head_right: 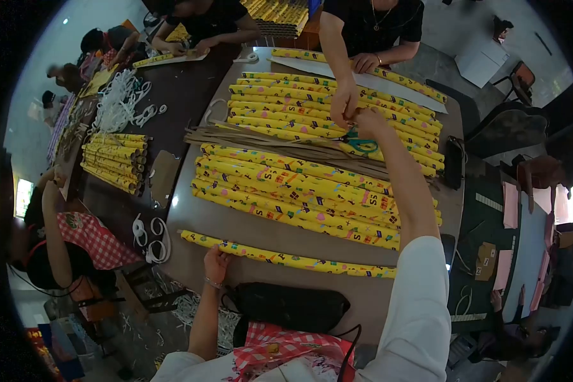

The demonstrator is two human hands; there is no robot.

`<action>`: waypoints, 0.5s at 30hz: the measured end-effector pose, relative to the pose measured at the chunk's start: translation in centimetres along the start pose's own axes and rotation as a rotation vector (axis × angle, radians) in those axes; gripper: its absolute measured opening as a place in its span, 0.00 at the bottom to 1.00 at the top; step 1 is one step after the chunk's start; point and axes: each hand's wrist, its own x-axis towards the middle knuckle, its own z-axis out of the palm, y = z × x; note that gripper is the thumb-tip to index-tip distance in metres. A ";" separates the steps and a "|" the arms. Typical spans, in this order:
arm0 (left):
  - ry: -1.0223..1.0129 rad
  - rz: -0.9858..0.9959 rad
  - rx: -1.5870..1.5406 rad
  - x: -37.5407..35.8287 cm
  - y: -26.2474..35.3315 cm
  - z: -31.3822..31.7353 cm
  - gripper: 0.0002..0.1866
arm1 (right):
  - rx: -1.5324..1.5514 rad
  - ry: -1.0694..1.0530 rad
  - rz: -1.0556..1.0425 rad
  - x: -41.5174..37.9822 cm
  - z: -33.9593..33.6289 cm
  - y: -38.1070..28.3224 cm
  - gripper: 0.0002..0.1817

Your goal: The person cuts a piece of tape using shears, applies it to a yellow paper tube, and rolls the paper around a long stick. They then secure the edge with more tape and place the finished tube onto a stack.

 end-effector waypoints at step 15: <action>-0.089 0.114 0.037 0.7 -1.3 -0.4 0.18 | 0.637 0.549 -0.525 -23.6 6.2 -28.4 0.21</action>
